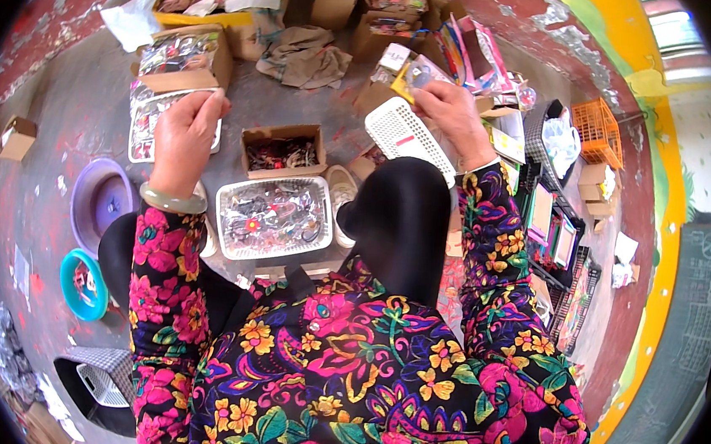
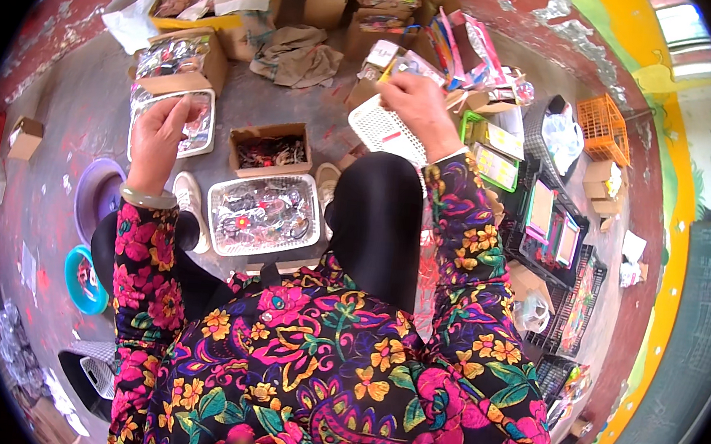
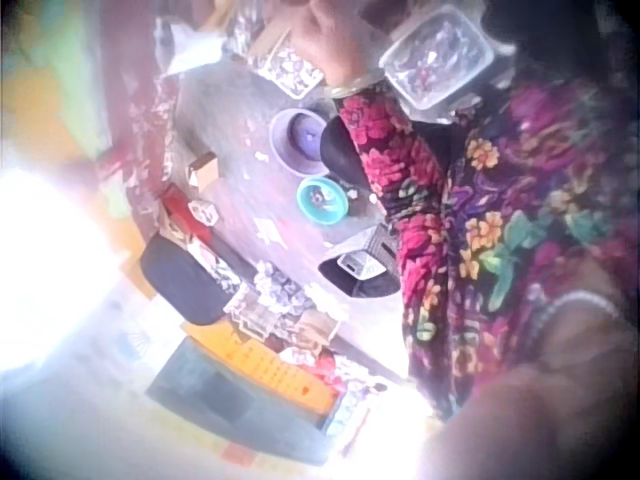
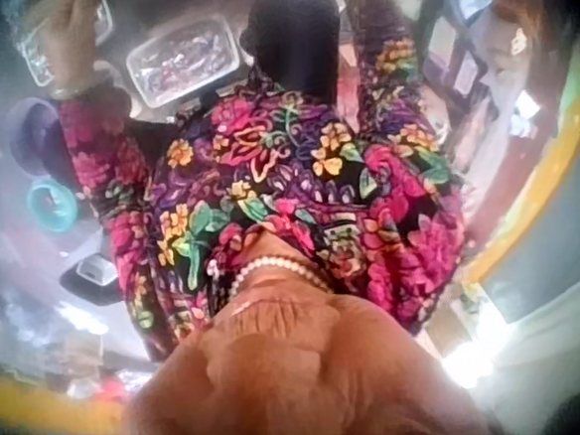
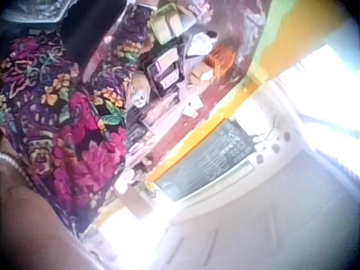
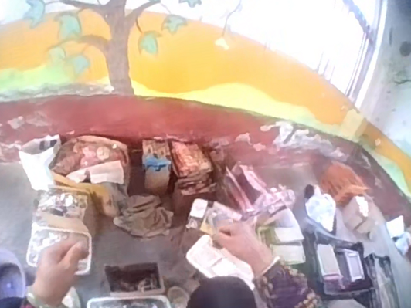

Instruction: The person sits on the floor and repeatedly picks up small hair accessories, such as hair ties and clips, from a container. They place each item into a small plastic bag, seal the bag, and set it aside in a nearby basket. The process is repeated for multiple items throughout the clip.

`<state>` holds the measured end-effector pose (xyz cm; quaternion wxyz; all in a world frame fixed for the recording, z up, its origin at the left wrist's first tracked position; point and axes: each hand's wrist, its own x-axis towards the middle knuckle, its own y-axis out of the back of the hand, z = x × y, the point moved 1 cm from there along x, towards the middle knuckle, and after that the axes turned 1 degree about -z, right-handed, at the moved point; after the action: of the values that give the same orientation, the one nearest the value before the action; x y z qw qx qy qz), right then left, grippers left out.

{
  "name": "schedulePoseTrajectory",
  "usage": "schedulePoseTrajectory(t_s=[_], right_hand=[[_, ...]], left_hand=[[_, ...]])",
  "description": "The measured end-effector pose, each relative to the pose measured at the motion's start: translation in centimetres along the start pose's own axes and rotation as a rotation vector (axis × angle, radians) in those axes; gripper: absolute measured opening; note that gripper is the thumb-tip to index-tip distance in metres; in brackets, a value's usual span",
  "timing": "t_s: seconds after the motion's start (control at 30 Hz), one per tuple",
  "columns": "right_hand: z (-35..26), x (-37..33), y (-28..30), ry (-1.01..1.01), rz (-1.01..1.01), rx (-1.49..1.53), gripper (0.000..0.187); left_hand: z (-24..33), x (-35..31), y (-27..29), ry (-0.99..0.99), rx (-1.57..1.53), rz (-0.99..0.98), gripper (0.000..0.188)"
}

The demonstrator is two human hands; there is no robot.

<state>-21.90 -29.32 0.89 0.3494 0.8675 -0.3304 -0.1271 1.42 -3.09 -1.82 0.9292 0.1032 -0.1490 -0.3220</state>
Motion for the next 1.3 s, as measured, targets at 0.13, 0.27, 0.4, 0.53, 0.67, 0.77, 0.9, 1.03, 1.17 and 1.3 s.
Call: schedulePoseTrajectory(t_s=[0.13,0.27,0.4,0.53,0.67,0.77,0.9,1.03,1.17,1.3], right_hand=[[13.4,-1.9,2.3,-0.276,0.136,-0.279,0.025],[20.2,-5.0,-1.4,-0.330,0.045,-0.349,0.021],[22.9,-6.1,-5.6,-0.569,0.049,-0.555,0.034],[22.2,-5.3,-7.7,-0.755,0.093,-0.605,0.033],[24.8,-5.0,-8.4,-0.832,0.051,-0.565,0.028],[25.1,-4.8,-7.6,-0.636,-0.039,-0.621,0.026],[22.0,-4.0,-5.4,-0.555,0.134,-0.180,0.018],[11.1,-0.8,-2.7,-0.290,0.184,-0.117,0.018],[-4.3,0.8,-4.5,0.012,0.039,0.454,0.011],[-11.4,0.4,-8.9,0.175,-0.129,0.638,0.008]], left_hand=[[0.2,-0.1,-0.4,0.119,-0.096,-0.046,0.028],[0.2,-0.4,-0.7,0.086,-0.083,-0.023,0.027],[0.5,-0.6,-1.3,0.079,0.049,-0.088,0.026],[-0.1,-0.6,-1.9,0.077,0.004,-0.093,0.026],[-0.2,-0.8,-2.6,0.070,0.056,-0.119,0.026],[0.0,-0.7,-2.7,0.071,0.073,-0.140,0.025],[-0.2,-0.8,-2.8,0.095,0.039,-0.191,0.026],[1.2,-1.3,-3.6,0.444,-0.329,-0.260,0.024],[1.4,-1.2,-3.1,0.591,-0.875,-0.308,0.035],[1.5,-0.8,-2.7,0.537,-1.202,-0.279,0.031]])
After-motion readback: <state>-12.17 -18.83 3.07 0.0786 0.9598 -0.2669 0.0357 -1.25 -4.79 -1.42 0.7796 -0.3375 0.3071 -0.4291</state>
